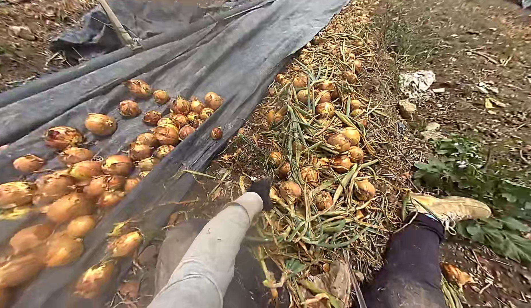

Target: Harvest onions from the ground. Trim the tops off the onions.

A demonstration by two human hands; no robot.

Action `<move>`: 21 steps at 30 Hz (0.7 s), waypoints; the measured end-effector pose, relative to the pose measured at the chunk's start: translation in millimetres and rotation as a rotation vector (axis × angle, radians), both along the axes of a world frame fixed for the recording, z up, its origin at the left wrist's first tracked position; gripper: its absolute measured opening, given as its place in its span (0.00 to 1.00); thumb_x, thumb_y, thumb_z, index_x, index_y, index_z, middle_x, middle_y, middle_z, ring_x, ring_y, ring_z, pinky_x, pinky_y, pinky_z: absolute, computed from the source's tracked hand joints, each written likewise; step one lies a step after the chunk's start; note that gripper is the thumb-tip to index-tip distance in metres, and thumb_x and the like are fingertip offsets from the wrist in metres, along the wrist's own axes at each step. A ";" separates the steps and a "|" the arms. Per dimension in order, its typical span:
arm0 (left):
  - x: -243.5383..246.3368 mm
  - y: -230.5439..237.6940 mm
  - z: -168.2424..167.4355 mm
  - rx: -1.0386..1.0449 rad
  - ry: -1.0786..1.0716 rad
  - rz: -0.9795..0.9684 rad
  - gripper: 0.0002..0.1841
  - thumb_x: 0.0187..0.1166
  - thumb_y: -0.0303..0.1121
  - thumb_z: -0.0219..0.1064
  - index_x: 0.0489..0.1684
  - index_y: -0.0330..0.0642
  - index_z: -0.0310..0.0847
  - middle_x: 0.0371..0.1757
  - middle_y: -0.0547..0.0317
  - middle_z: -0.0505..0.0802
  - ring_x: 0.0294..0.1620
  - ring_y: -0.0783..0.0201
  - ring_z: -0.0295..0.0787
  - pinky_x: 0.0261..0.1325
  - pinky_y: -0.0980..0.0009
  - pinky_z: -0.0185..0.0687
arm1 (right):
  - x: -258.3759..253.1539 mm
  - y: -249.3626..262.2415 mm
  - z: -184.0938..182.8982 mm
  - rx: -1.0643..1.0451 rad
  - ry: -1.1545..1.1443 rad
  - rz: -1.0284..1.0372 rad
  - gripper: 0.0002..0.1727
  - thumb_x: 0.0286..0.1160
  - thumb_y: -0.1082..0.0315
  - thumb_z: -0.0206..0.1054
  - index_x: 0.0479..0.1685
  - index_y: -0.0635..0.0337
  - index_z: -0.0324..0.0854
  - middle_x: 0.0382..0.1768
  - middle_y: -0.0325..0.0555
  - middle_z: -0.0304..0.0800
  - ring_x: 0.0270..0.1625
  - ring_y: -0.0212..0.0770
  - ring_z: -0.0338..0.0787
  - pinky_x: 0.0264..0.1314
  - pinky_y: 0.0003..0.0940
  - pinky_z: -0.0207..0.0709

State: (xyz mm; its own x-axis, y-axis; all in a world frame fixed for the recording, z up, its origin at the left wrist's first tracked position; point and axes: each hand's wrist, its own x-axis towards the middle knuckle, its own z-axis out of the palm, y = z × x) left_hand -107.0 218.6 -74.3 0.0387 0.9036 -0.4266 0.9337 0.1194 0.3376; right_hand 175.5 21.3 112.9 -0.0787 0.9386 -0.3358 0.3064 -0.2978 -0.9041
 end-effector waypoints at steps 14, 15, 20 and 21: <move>6.8 -50.0 126.5 0.381 -0.283 -0.017 0.49 0.53 0.52 0.87 0.82 0.46 0.72 0.71 0.40 0.84 0.70 0.41 0.83 0.68 0.44 0.81 | -54.4 49.6 -87.9 -0.474 0.456 -0.060 0.21 0.88 0.56 0.42 0.31 0.55 0.75 0.16 0.41 0.80 0.12 0.34 0.80 0.13 0.28 0.78; 6.7 -50.0 127.1 0.328 -0.273 -0.010 0.51 0.53 0.54 0.87 0.82 0.46 0.71 0.71 0.39 0.84 0.69 0.41 0.84 0.67 0.43 0.81 | -58.2 54.9 -88.9 -0.470 0.499 -0.062 0.22 0.89 0.54 0.41 0.32 0.55 0.74 0.16 0.41 0.79 0.12 0.33 0.79 0.13 0.27 0.77; 20.9 -47.0 102.3 0.043 -0.386 -0.107 0.50 0.53 0.49 0.90 0.82 0.45 0.70 0.70 0.40 0.84 0.68 0.42 0.84 0.69 0.42 0.80 | -71.8 81.1 -83.2 -0.472 0.407 -0.101 0.23 0.93 0.54 0.40 0.33 0.55 0.73 0.14 0.38 0.76 0.10 0.31 0.75 0.11 0.25 0.73; 24.2 -46.1 95.0 0.024 -0.428 -0.119 0.48 0.54 0.46 0.90 0.81 0.45 0.71 0.67 0.40 0.87 0.65 0.42 0.86 0.68 0.42 0.81 | -71.2 86.6 -84.6 -0.484 0.388 -0.106 0.23 0.93 0.53 0.41 0.33 0.55 0.73 0.14 0.38 0.75 0.09 0.31 0.75 0.10 0.25 0.73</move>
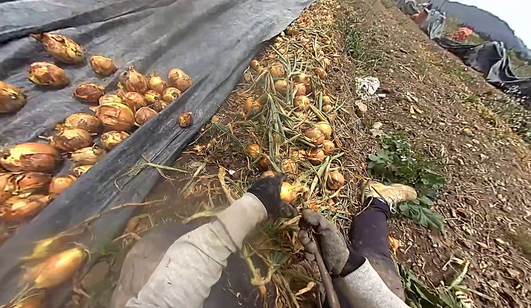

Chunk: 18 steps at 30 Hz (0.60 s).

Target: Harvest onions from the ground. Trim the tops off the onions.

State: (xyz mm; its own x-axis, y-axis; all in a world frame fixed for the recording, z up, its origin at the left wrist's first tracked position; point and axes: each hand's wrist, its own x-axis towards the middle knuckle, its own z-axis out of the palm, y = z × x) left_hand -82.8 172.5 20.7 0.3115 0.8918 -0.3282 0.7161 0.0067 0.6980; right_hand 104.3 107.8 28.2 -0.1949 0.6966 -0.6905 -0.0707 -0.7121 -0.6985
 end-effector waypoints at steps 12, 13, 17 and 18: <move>-7.2 13.6 -9.4 -0.145 -0.147 0.356 0.45 0.67 0.42 0.83 0.86 0.40 0.63 0.69 0.36 0.86 0.68 0.42 0.85 0.72 0.44 0.78 | 5.9 -34.1 48.9 0.363 0.189 0.207 0.17 0.75 0.45 0.70 0.27 0.46 0.82 0.14 0.32 0.81 0.13 0.26 0.81 0.14 0.20 0.77; -8.9 1.3 -1.0 -0.121 -0.392 0.451 0.40 0.68 0.34 0.83 0.82 0.40 0.66 0.66 0.38 0.88 0.63 0.45 0.88 0.67 0.47 0.82 | 10.4 -28.1 44.1 0.427 0.124 0.140 0.20 0.76 0.43 0.69 0.27 0.48 0.83 0.14 0.33 0.81 0.13 0.27 0.81 0.15 0.22 0.78; -2.3 -32.3 13.5 -0.065 -1.212 0.623 0.23 0.84 0.49 0.63 0.74 0.54 0.77 0.61 0.57 0.90 0.57 0.58 0.88 0.55 0.55 0.87 | 11.4 -6.6 19.1 0.648 -0.528 0.026 0.26 0.58 0.42 0.78 0.38 0.57 0.83 0.23 0.38 0.86 0.23 0.32 0.86 0.26 0.32 0.84; 2.4 -35.4 13.5 -0.100 -1.317 0.673 0.25 0.84 0.57 0.59 0.73 0.58 0.77 0.61 0.61 0.90 0.57 0.60 0.87 0.54 0.57 0.87 | 4.8 -6.2 18.3 0.681 -0.661 0.059 0.32 0.50 0.39 0.81 0.43 0.58 0.85 0.28 0.37 0.90 0.31 0.32 0.90 0.35 0.35 0.88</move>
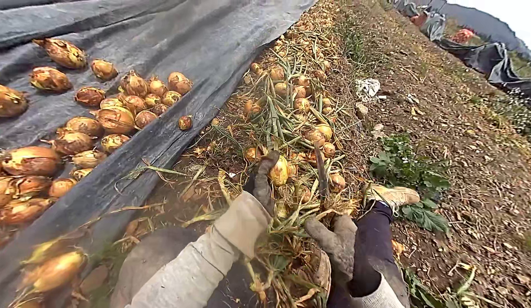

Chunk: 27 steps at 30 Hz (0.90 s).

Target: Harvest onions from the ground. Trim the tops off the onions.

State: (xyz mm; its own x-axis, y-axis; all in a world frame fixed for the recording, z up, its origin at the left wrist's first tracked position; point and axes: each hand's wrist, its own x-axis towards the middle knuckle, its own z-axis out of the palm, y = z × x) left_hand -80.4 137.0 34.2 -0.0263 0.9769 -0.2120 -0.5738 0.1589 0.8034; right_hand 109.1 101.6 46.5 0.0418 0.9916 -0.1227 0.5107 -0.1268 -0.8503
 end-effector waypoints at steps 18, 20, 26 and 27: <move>9.1 -12.0 12.8 0.226 0.233 -0.387 0.29 0.65 0.13 0.71 0.69 0.40 0.71 0.43 0.61 0.89 0.38 0.74 0.87 0.42 0.76 0.85 | -4.5 4.4 -4.1 -0.125 0.634 0.069 0.30 0.92 0.50 0.40 0.35 0.53 0.87 0.10 0.34 0.79 0.07 0.26 0.75 0.07 0.22 0.73; 14.1 -11.9 2.4 0.253 0.562 -0.268 0.39 0.50 0.19 0.83 0.70 0.41 0.73 0.51 0.55 0.89 0.47 0.67 0.88 0.50 0.69 0.87 | -5.2 -4.7 -5.3 -0.209 0.692 0.047 0.30 0.93 0.50 0.37 0.32 0.52 0.82 0.09 0.33 0.77 0.06 0.26 0.75 0.06 0.23 0.73; -64.0 -10.2 -16.1 -0.377 0.232 0.105 0.18 0.78 0.31 0.71 0.66 0.44 0.80 0.48 0.51 0.91 0.42 0.60 0.91 0.41 0.65 0.89 | 15.0 -37.4 6.1 -0.278 0.769 -0.046 0.28 0.95 0.55 0.35 0.26 0.49 0.76 0.08 0.33 0.78 0.07 0.28 0.77 0.08 0.24 0.74; -86.0 -14.8 -13.7 -0.425 0.123 0.160 0.13 0.79 0.37 0.69 0.57 0.44 0.84 0.43 0.52 0.91 0.37 0.61 0.91 0.35 0.66 0.89 | 29.2 -34.9 -3.7 -0.285 0.783 -0.051 0.29 0.95 0.54 0.34 0.26 0.48 0.76 0.08 0.33 0.78 0.07 0.28 0.78 0.09 0.24 0.75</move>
State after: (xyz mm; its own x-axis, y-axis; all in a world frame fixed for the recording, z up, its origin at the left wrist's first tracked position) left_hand -166.4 122.3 20.5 -0.2195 0.7857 -0.5784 -0.5225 0.4060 0.7498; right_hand 138.4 66.7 42.8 -0.1158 0.9173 -0.3809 -0.2273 -0.3978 -0.8889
